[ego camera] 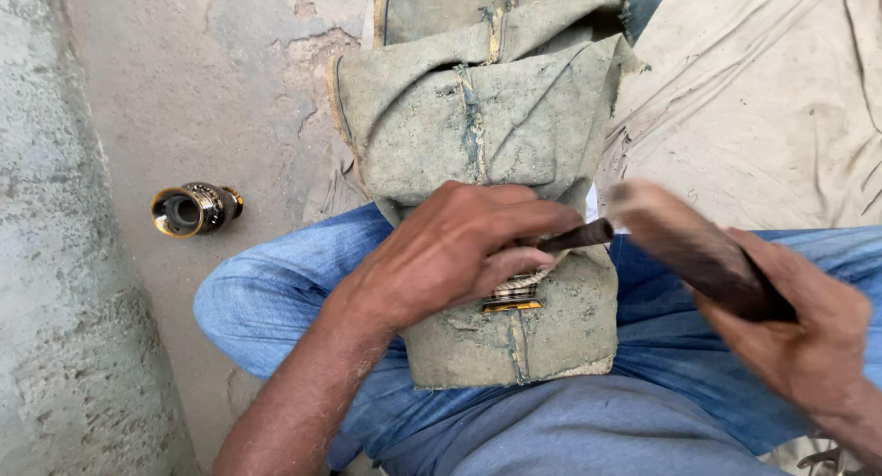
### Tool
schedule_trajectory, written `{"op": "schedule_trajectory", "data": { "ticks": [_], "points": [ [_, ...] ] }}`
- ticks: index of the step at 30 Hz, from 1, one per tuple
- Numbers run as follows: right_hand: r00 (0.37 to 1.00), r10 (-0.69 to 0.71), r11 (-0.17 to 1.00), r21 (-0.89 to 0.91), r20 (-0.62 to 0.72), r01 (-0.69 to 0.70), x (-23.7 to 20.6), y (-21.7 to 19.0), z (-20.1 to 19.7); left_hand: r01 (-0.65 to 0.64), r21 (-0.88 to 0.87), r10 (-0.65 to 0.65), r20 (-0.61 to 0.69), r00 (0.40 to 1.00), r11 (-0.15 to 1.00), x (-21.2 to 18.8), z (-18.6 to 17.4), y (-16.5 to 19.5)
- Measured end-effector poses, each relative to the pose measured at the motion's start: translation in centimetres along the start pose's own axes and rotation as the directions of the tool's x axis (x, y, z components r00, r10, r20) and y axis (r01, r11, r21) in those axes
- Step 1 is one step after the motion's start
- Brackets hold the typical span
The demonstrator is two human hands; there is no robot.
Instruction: The person sits cross-legged and uses a wooden mallet to repeatedly strike a small metal vessel held in the left hand. The vessel rests on a cloth pad on the lap, and the person rotates it slightly between strikes.
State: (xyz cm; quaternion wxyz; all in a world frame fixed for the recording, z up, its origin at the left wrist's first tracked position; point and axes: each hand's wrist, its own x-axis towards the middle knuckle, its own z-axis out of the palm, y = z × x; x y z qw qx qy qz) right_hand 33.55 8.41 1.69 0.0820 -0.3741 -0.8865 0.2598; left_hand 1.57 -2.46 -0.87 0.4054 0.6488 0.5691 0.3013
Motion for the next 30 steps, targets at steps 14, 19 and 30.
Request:
{"op": "schedule_trajectory", "data": {
  "ticks": [14, 19, 30],
  "points": [
    [0.946, 0.240, 0.970, -0.013, 0.217, -0.243, 5.5, 1.7, -1.8, 0.080, -0.230, -0.128, -0.200, 0.971, 0.970, 0.1, -0.5, -2.7],
    [0.997, -0.008, 0.998, -0.056, 0.080, 0.012, 6.8, -1.8, -2.1, 0.047, -0.197, -0.073, -0.126, 0.989, 0.979, 0.7, -1.1, -2.9],
    [0.968, -0.069, 0.988, -0.116, 0.241, 0.099, 10.2, -2.1, -3.5, -0.036, -0.252, -0.026, -0.240, 0.971, 0.967, -0.3, 0.0, -3.2]
  ]
}}
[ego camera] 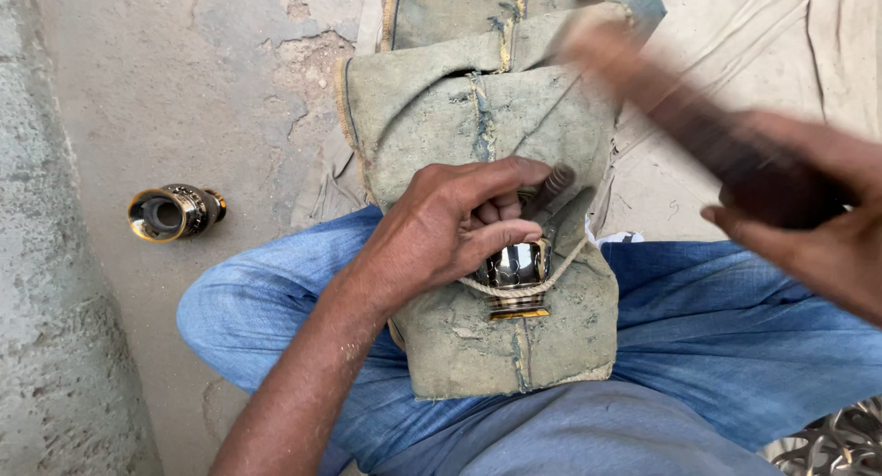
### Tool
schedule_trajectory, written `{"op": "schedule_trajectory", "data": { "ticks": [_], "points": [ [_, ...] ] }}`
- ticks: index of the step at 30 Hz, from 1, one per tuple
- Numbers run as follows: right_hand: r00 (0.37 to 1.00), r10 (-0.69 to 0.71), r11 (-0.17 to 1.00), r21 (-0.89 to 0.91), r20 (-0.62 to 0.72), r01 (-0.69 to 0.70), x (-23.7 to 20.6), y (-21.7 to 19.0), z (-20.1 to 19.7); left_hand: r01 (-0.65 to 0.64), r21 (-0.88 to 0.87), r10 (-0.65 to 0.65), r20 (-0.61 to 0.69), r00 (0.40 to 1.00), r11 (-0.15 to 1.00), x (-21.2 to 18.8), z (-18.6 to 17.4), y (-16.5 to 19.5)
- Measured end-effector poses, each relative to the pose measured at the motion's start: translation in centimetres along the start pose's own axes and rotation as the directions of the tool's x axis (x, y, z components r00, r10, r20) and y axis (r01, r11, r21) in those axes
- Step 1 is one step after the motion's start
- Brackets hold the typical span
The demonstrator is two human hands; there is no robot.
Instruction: The person sits cross-legged and uses a wooden mallet to repeatedly strike a small metal vessel held in the left hand. The vessel rests on a cloth pad on the lap, and the person rotates it slightly between strikes.
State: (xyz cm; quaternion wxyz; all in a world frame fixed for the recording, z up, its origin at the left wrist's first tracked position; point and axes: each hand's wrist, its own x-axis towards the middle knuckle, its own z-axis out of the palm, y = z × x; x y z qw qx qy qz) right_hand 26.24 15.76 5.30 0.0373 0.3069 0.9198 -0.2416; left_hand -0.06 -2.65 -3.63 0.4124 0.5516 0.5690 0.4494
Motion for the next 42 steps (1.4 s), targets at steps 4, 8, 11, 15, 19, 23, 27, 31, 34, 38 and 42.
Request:
{"op": "schedule_trajectory", "data": {
  "ticks": [4, 8, 11, 15, 19, 23, 27, 31, 34, 38, 42],
  "points": [
    [0.967, -0.242, 0.968, -0.050, 0.081, 0.247, 3.3, 0.9, -0.7, 0.152, -0.025, -0.154, -0.142, 0.978, 0.988, -1.1, 0.8, 0.3],
    [0.995, -0.083, 0.996, 0.022, 0.048, 0.082, 5.6, 0.0, -1.2, 0.189, -0.186, -0.234, -0.265, 0.935, 0.964, -2.1, 1.9, 0.4],
    [0.994, -0.089, 0.995, -0.039, -0.061, 0.087, 7.7, -1.2, -1.4, 0.167, -0.234, -0.250, -0.388, 0.887, 0.958, -2.6, 2.9, 0.4],
    [0.908, 0.354, 0.926, -0.218, 0.224, -0.307, 9.3, -2.3, -2.1, 0.176, -0.316, -0.310, -0.449, 0.838, 0.932, -2.7, 3.7, 0.0],
    [0.984, -0.164, 0.987, 0.015, 0.075, 0.163, 9.4, -3.3, -2.5, 0.148, -0.339, -0.297, -0.446, 0.844, 0.929, -2.9, 3.8, -0.4],
    [0.959, -0.218, 0.917, -0.300, 0.181, 0.265, 9.5, -4.4, -2.8, 0.098, -0.316, -0.247, -0.476, 0.844, 0.944, -3.1, 4.1, -0.3],
    [0.990, -0.136, 0.991, 0.011, -0.035, 0.137, 9.6, -4.9, -2.0, 0.138, -0.422, -0.376, -0.557, 0.741, 0.896, -3.2, 5.2, 0.6],
    [0.981, -0.196, 0.980, -0.021, 0.015, 0.196, 9.8, -5.2, -2.1, 0.091, -0.473, -0.401, -0.612, 0.682, 0.877, -3.2, 6.1, 1.1],
    [0.929, -0.357, 0.868, -0.332, 0.101, 0.370, 10.2, -6.2, -2.8, 0.075, -0.488, -0.400, -0.605, 0.688, 0.869, -3.1, 6.0, 1.0],
    [0.983, -0.106, 0.926, -0.346, 0.152, 0.153, 11.6, -8.7, -2.0, 0.132, -0.451, -0.408, -0.596, 0.692, 0.883, -3.1, 5.7, 0.8],
    [0.962, 0.092, 0.878, -0.477, 0.258, 0.044, 12.3, -10.1, -2.3, 0.198, -0.317, -0.362, -0.630, 0.687, 0.928, -3.3, 5.9, 1.0]
  ]
}}
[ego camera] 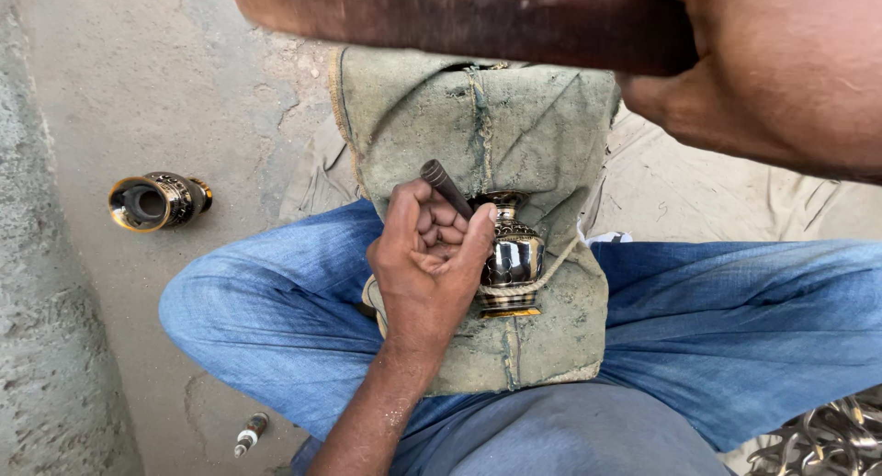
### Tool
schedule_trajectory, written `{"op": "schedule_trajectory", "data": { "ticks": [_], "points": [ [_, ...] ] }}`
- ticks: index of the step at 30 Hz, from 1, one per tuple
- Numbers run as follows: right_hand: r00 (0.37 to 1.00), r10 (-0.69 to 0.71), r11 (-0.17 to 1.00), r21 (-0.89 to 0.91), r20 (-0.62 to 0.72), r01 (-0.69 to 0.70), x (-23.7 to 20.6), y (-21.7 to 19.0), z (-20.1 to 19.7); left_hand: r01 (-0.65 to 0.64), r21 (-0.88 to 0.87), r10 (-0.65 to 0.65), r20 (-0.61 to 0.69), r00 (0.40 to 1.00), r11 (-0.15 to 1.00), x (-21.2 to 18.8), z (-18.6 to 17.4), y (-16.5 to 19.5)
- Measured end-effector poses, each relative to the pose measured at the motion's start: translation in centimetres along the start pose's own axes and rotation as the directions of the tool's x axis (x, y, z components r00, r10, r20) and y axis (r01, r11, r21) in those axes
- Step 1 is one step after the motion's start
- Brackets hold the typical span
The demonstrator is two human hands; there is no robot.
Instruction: The person sits cross-legged and uses a wooden mallet to repeatedly strike a small metal vessel held in the left hand. The vessel rests on a cloth pad on the lap, and the person rotates it slightly between strikes.
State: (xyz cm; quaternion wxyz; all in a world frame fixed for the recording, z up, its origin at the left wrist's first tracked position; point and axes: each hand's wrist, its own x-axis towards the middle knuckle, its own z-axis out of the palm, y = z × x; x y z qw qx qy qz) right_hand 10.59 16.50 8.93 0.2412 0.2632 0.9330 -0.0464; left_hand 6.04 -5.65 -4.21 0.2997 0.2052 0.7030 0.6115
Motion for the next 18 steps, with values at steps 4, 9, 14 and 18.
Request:
{"op": "schedule_trajectory", "data": {
  "ticks": [4, 9, 14, 18],
  "points": [
    [0.974, -0.224, 0.974, -0.008, -0.023, 0.224, 0.3, 0.8, -0.9, -0.041, 0.052, 0.038, 0.057, 0.998, 0.998, 0.4, 0.0, 0.3],
    [0.990, -0.144, 0.988, 0.052, -0.005, 0.144, 0.4, 2.2, 0.6, -0.047, 0.128, 0.025, 0.169, 0.985, 0.991, 1.4, -0.3, 0.6],
    [0.936, -0.219, 0.963, 0.096, -0.276, 0.253, -2.1, 6.0, 3.7, -0.136, 0.134, 0.096, 0.267, 0.959, 0.982, 2.1, -0.4, 0.9],
    [0.985, -0.087, 0.938, 0.322, -0.149, 0.132, -4.5, 8.7, 7.2, -0.140, 0.194, 0.052, 0.397, 0.916, 0.971, 3.2, -0.6, 1.6]
  ]
}}
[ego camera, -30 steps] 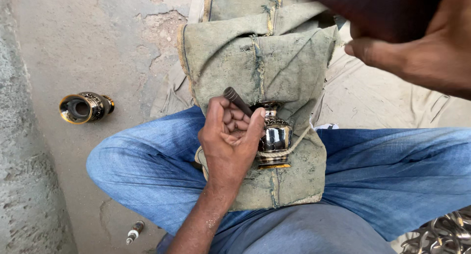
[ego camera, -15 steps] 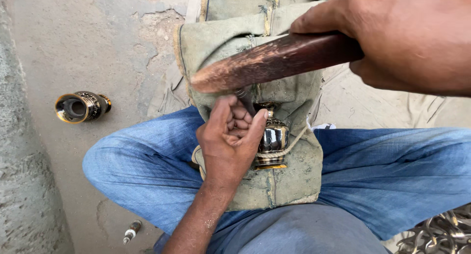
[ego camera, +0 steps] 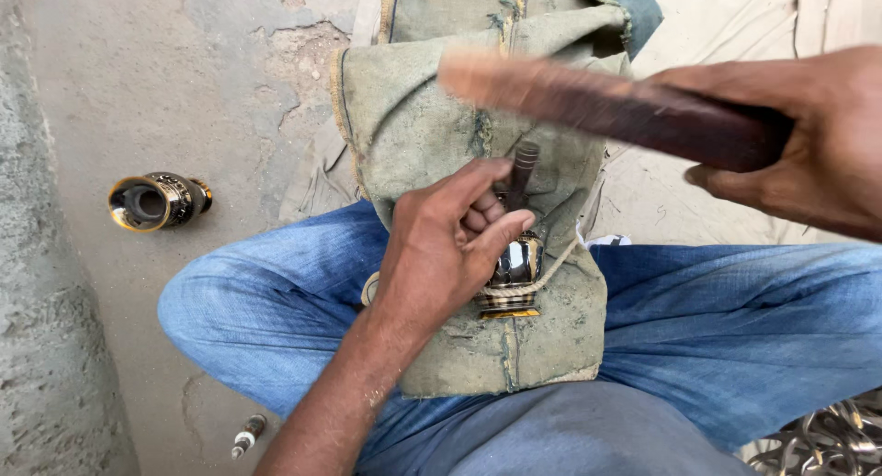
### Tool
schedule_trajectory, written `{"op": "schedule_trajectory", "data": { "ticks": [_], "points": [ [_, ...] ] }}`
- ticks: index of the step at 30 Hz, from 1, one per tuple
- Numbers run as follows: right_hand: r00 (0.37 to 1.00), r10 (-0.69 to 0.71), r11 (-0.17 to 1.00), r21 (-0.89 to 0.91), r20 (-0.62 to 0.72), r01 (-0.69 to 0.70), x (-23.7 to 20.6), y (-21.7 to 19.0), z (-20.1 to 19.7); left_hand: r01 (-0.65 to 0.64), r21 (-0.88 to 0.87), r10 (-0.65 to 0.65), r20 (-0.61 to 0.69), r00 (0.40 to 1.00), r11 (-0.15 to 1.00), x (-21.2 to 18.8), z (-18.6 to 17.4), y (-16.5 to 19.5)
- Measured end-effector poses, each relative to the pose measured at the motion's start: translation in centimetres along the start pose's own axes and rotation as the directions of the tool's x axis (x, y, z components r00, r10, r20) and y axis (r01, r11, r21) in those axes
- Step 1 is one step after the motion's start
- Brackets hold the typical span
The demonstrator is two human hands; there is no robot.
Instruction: The person sits cross-legged and uses a wooden mallet to repeatedly strike a small metal vessel held in the left hand. The vessel rests on a cloth pad on the lap, and the person rotates it slightly between strikes.
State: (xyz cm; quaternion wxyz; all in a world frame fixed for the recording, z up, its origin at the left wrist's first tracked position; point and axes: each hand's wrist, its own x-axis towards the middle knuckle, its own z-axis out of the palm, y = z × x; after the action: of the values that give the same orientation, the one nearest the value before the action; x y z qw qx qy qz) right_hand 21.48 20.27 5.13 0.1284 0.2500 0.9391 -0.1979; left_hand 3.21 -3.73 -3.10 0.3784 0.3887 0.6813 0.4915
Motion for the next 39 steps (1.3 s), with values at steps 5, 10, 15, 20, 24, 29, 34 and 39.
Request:
{"op": "schedule_trajectory", "data": {
  "ticks": [5, 10, 15, 20, 24, 29, 34, 39],
  "points": [
    [0.995, -0.085, 0.989, 0.117, -0.057, 0.091, -4.4, 2.0, 1.8, -0.107, 0.022, 0.104, 0.112, 0.988, 0.994, 1.1, -0.9, 0.7],
    [0.890, 0.454, 0.881, 0.170, -0.042, -0.442, -9.3, 1.8, 5.2, -0.179, 0.051, 0.165, 0.206, 0.965, 0.983, 1.8, -1.1, 1.0],
    [0.899, 0.411, 0.880, 0.325, -0.153, -0.347, -12.3, 3.3, 7.8, 0.004, -0.032, 0.002, 0.159, 0.987, 0.999, 0.9, -1.5, 0.4],
    [0.870, 0.434, 0.817, 0.509, -0.234, -0.271, -9.1, 6.4, 6.7, 0.043, -0.312, -0.086, -0.127, 0.988, 0.949, -1.3, -0.7, -1.3],
    [0.978, 0.116, 0.980, 0.180, -0.174, -0.084, -4.0, 5.5, 2.5, 0.022, -0.458, -0.114, -0.175, 0.978, 0.889, -1.8, 0.4, -2.4],
    [0.959, -0.214, 0.971, -0.149, -0.185, 0.188, 1.1, -1.6, -1.6, 0.038, -0.540, -0.172, -0.199, 0.965, 0.841, -1.9, 1.0, -2.7],
    [0.996, -0.079, 0.934, -0.353, -0.039, 0.060, 3.6, -7.4, -3.8, 0.025, -0.515, -0.202, -0.291, 0.935, 0.857, -2.8, 1.8, -2.2],
    [0.960, -0.268, 0.921, -0.315, -0.079, 0.231, 4.8, -8.8, -4.0, 0.017, -0.586, -0.252, -0.321, 0.913, 0.810, -2.9, 2.3, -2.1]
  ]
}}
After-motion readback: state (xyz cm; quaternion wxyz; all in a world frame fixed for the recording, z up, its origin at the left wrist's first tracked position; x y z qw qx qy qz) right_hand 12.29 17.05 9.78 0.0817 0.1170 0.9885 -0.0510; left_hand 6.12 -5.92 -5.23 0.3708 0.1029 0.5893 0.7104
